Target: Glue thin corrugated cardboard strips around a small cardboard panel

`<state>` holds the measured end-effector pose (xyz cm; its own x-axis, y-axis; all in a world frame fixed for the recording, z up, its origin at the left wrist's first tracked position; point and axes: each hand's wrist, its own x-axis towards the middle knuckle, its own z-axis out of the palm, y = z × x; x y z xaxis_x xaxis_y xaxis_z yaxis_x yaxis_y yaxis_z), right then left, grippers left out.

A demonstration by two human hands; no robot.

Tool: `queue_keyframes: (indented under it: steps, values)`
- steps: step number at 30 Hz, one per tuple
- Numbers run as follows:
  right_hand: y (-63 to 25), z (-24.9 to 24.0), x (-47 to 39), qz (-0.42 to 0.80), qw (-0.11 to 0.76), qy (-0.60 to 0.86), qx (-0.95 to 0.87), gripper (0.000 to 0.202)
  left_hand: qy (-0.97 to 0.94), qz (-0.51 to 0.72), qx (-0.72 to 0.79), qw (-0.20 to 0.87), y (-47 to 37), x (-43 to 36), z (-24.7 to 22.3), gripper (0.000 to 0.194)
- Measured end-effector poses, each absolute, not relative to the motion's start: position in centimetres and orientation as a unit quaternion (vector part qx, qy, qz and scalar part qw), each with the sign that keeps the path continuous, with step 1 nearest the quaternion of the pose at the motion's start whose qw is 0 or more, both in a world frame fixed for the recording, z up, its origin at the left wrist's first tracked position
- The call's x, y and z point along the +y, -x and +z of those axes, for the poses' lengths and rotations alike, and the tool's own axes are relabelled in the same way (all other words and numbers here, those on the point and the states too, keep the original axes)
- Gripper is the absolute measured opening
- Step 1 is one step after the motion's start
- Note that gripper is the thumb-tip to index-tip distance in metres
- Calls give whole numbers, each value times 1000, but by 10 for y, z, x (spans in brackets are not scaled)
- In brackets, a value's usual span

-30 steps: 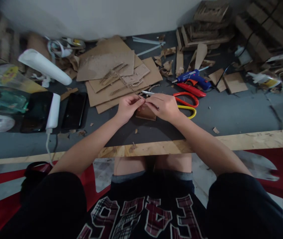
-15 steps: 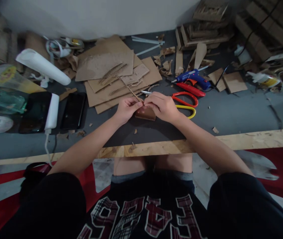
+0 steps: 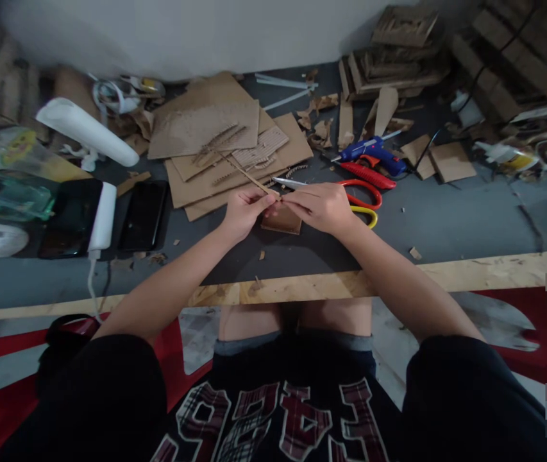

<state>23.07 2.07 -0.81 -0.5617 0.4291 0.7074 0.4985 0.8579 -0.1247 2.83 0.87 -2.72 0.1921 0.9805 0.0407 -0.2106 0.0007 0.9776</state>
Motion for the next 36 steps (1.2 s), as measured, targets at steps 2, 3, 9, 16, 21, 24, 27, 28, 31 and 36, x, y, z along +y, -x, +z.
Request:
queue_keyframes:
  steps: [2,3,9,16,21,24,27,28,31,36]
  values:
    - [-230,-8,20,-43,392,283,-875,16,-501,499,397,585,-28,9,-30,45]
    - [-229,-8,20,-40,394,286,-872,16,-506,498,398,581,-29,9,-31,45]
    - [-228,-10,19,-33,393,279,-876,16,-517,476,404,586,-29,9,-33,49]
    - [-226,-7,18,-32,397,268,-877,13,-543,461,387,586,-29,9,-31,44]
    - [-227,-7,17,-19,387,274,-880,13,-534,455,387,598,-29,8,-28,45]
    - [-227,-5,16,-13,394,262,-881,12,-529,456,379,607,-29,8,-28,44]
    - [-226,-3,16,-19,416,249,-874,9,-528,454,372,613,-29,8,-28,45]
    - [-225,-3,15,-21,422,247,-872,9,-528,453,372,615,-29,8,-29,46]
    - [-224,-3,15,-24,432,245,-868,9,-527,451,369,619,-29,7,-29,45]
    - [-223,-5,16,-24,443,239,-864,8,-528,458,362,617,-28,7,-30,44]
